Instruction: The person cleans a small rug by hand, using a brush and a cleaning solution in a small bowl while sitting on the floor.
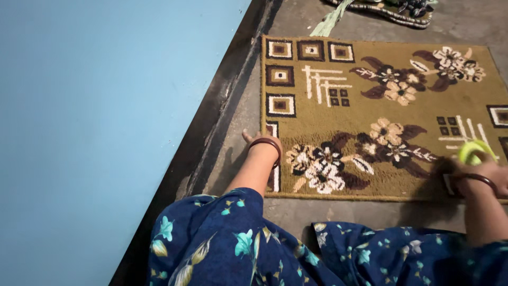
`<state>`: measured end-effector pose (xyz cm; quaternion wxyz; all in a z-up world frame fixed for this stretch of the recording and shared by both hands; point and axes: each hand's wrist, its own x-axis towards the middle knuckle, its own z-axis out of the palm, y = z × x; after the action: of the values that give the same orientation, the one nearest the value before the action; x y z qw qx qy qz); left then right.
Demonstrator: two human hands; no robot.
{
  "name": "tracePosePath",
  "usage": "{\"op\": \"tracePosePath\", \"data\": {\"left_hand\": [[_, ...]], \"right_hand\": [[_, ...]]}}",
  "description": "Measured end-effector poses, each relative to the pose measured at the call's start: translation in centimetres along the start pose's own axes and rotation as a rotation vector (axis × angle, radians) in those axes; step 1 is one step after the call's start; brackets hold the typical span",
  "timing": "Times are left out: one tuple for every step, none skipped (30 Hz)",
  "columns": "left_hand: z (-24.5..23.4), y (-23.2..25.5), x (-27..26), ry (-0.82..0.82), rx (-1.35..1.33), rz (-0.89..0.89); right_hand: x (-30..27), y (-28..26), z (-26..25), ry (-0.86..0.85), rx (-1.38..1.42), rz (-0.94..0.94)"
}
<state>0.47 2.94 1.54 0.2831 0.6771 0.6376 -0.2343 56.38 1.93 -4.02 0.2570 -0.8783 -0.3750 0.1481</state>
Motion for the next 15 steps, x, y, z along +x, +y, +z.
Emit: {"op": "tracePosePath", "data": {"left_hand": [[-0.2,0.0,-0.2,0.058,-0.032,0.012],[-0.4,-0.1,-0.4,0.057,-0.030,0.010],[-0.4,-0.3,-0.5,0.083,-0.019,0.015],[-0.4,-0.4,-0.5,0.110,-0.008,0.020],[-0.3,-0.5,-0.5,0.109,-0.005,0.018],[0.0,-0.6,-0.4,0.066,-0.027,0.008],[0.1,-0.7,-0.3,0.024,-0.050,-0.003],[0.1,-0.8,0.0,0.024,-0.046,-0.005],[0.2,-0.9,0.2,-0.013,-0.017,-0.012],[0.3,-1.1,0.4,-0.050,0.013,-0.019],[0.4,-1.3,0.4,-0.052,0.014,-0.023],[0.4,-1.6,0.3,-0.045,0.000,-0.022],[0.4,-1.6,0.3,-0.037,-0.016,-0.017],[0.3,-1.7,0.3,-0.039,-0.016,-0.017],[0.0,-1.7,0.2,-0.061,-0.031,-0.020]], "right_hand": [[0.0,-1.5,1.8,0.109,-0.258,-0.197],[-1.0,-3.9,3.5,0.216,-0.514,-0.397],[-3.2,-6.6,5.6,0.122,-0.414,-0.413],[-6.0,-10.1,8.7,0.055,-0.508,-0.488],[-9.5,-13.2,11.4,0.092,-0.552,-0.724],[-13.3,-16.4,13.9,0.047,-0.357,-0.845],[-16.8,-20.4,16.5,-0.100,-0.422,-0.829],[-20.6,-22.6,17.7,-0.152,-0.298,-0.970],[-23.4,-25.1,18.5,-0.245,-0.379,-0.978],[-25.7,-26.6,18.9,-0.213,-0.361,-1.111],[-27.2,-27.5,18.7,-0.181,-0.341,-1.243],[-27.2,-27.9,18.1,-0.185,-0.338,-1.243],[-26.3,-27.8,17.5,-0.274,-0.432,-1.166],[-25.1,-27.3,17.1,-0.362,-0.524,-1.084],[-22.8,-26.2,16.4,-0.363,-0.606,-1.007]]}}
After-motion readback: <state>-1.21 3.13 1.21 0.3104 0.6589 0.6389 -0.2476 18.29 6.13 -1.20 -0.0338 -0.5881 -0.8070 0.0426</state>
